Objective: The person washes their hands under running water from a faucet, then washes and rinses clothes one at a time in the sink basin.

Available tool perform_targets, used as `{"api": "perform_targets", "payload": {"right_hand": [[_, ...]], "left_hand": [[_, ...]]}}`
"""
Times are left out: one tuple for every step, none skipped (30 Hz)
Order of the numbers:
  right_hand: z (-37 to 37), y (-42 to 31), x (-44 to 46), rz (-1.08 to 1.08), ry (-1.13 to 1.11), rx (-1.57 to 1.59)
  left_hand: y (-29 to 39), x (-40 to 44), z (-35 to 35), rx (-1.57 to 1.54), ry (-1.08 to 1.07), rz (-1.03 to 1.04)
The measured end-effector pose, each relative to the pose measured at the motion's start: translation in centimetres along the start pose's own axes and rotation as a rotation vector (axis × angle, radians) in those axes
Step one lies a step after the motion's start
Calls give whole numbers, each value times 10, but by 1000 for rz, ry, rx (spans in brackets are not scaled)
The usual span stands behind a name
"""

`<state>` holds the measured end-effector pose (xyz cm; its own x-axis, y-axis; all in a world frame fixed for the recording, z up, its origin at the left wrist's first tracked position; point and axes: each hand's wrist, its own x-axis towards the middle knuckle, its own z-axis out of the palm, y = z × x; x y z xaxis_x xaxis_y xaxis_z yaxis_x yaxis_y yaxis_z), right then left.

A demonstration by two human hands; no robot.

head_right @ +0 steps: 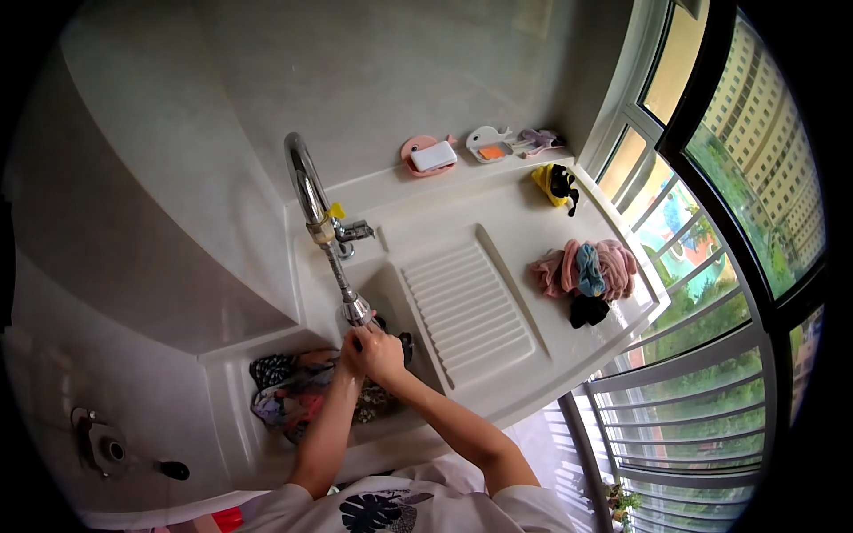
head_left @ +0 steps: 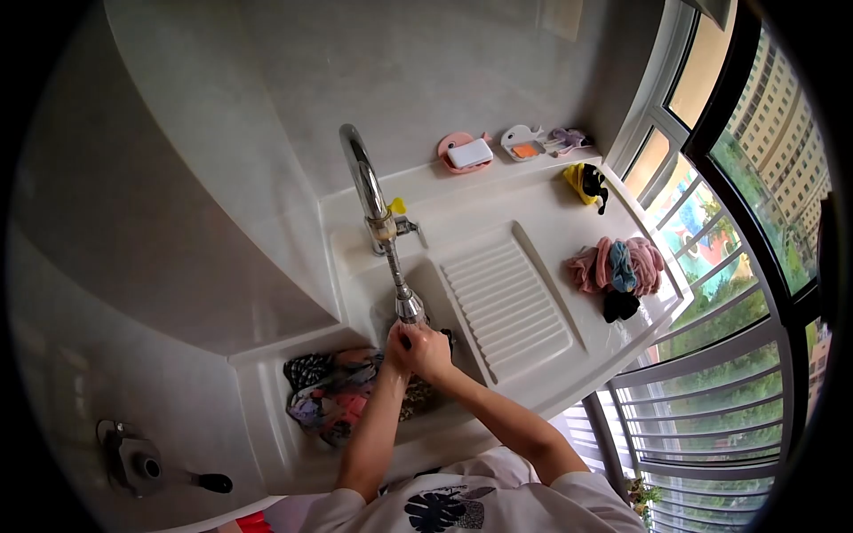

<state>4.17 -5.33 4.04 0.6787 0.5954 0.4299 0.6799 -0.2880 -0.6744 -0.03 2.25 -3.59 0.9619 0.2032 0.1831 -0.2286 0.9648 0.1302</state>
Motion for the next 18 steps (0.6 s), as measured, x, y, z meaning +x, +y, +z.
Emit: {"api": "perform_targets", "payload": {"right_hand": [[1, 9, 5, 7, -49, -83], [2, 18, 6, 22, -108, -162], [-2, 28, 15, 48, -136, -159], [-8, 33, 21, 73, -154, -138], [-12, 35, 25, 91, -90, -51], [-13, 36, 23, 117, -36, 38], [-9, 39, 22, 118, -39, 38], [-3, 43, 21, 236, 61, 102], [1, 44, 20, 353, 160, 164], [-1, 33, 16, 352, 160, 165], [-3, 17, 7, 296, 108, 81], [-7, 0, -1, 241, 58, -5], [-10, -14, -12, 69, -8, 23], [-11, -22, -19, -98, -75, 51], [-11, -18, -16, -90, -73, 49], [-10, -9, -5, -58, -65, 16], [-8, 2, 11, -27, -55, -15], [-4, 15, 23, 2, -51, -46]], "left_hand": [[0, 4, 29, 131, 213, -33], [-1, 0, 42, 260, 438, -65], [4, 0, 16, 148, 660, -141], [3, -1, 27, 154, 653, -138], [1, -7, 39, 141, 603, -101], [-2, -15, 54, 122, 564, -64], [-2, -16, 65, 146, 439, -38], [-2, -14, 61, 145, 443, -37], [-2, -12, 51, 138, 515, -47], [-2, -8, 44, 133, 581, -57], [0, -4, 38, 220, 689, -64], [7, -6, 17, 235, 655, -86], [14, -8, -37, 188, 362, -79], [13, -9, -54, 161, 220, -77], [13, -10, -71, 133, 77, -79], [8, -2, -53, 195, 189, -29], [4, 7, -34, 260, 300, 21], [2, 14, -12, 261, 473, -5]]}}
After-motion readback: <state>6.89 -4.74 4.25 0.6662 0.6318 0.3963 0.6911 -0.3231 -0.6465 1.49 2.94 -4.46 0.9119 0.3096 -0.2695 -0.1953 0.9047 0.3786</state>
